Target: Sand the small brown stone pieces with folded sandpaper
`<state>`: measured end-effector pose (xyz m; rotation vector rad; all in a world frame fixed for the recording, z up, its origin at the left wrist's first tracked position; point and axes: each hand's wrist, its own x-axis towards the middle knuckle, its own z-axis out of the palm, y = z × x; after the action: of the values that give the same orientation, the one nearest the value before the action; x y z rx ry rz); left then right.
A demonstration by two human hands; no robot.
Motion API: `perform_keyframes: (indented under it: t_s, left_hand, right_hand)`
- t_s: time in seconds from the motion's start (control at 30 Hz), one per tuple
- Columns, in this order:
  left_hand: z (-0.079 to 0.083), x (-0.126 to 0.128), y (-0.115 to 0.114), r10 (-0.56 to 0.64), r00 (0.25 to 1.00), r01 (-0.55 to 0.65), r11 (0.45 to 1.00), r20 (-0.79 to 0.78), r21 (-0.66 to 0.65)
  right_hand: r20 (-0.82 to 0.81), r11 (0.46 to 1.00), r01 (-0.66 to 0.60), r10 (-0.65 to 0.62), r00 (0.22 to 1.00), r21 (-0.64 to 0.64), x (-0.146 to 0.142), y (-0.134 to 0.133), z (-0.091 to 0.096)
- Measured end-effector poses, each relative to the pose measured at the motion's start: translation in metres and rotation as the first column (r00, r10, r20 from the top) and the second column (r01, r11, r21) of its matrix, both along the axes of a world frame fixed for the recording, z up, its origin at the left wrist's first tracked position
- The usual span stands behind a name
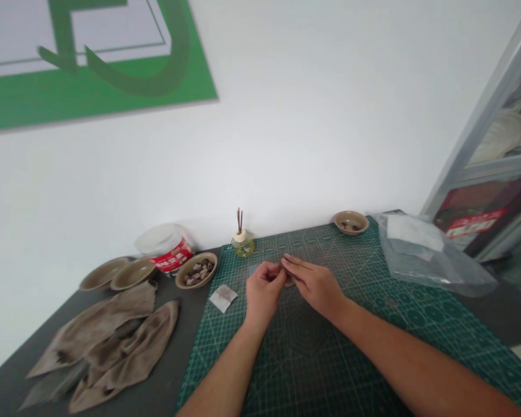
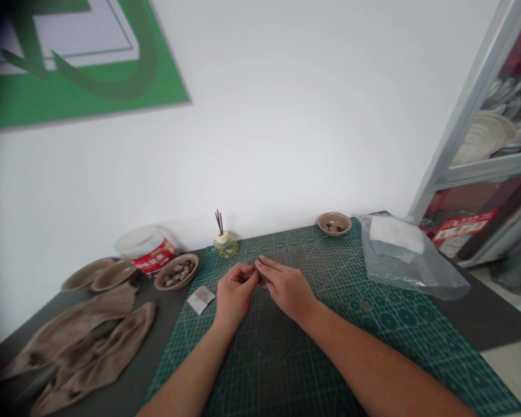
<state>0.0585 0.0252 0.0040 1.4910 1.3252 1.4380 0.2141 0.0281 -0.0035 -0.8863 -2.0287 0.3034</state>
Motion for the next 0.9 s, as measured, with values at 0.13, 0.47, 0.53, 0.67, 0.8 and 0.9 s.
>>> perform_keyframes:
  t_s: [0.13, 0.47, 0.53, 0.67, 0.8, 0.9]
  left_hand:
    - [0.0030, 0.0014, -0.0015, -0.008, 1.000, 0.008, 1.000, 0.022, 0.002]
    - [0.0021, -0.0002, 0.0002, -0.024, 0.998, 0.024, 1.000, 0.052, -0.003]
    - [0.0007, -0.0007, 0.0007, -0.034, 0.997, 0.035, 0.999, 0.072, -0.003]
    - [-0.0014, 0.0014, 0.0022, -0.065, 0.986, 0.068, 0.998, 0.154, -0.015]
    - [-0.0018, 0.0041, 0.0031, -0.108, 0.975, 0.115, 0.993, 0.192, -0.023]
    - [-0.0004, 0.0037, 0.0025, -0.104, 0.989, 0.102, 0.995, 0.107, 0.018]
  right_hand:
    - [-0.023, 1.000, 0.017, -0.017, 1.000, -0.014, -0.0009, -0.0012, -0.0001]
    - [-0.013, 1.000, 0.027, -0.027, 1.000, -0.006, -0.0011, -0.0006, -0.0005]
    - [-0.044, 0.997, 0.063, -0.065, 0.997, -0.048, -0.0001, 0.0024, -0.0014]
    - [-0.090, 0.979, 0.139, -0.153, 0.984, -0.146, 0.0029, 0.0073, -0.0027]
    - [-0.162, 0.987, 0.122, -0.137, 0.977, -0.104, 0.0039, 0.0051, -0.0002]
    - [-0.101, 0.999, 0.030, -0.033, 0.994, -0.036, 0.0020, 0.0012, 0.0019]
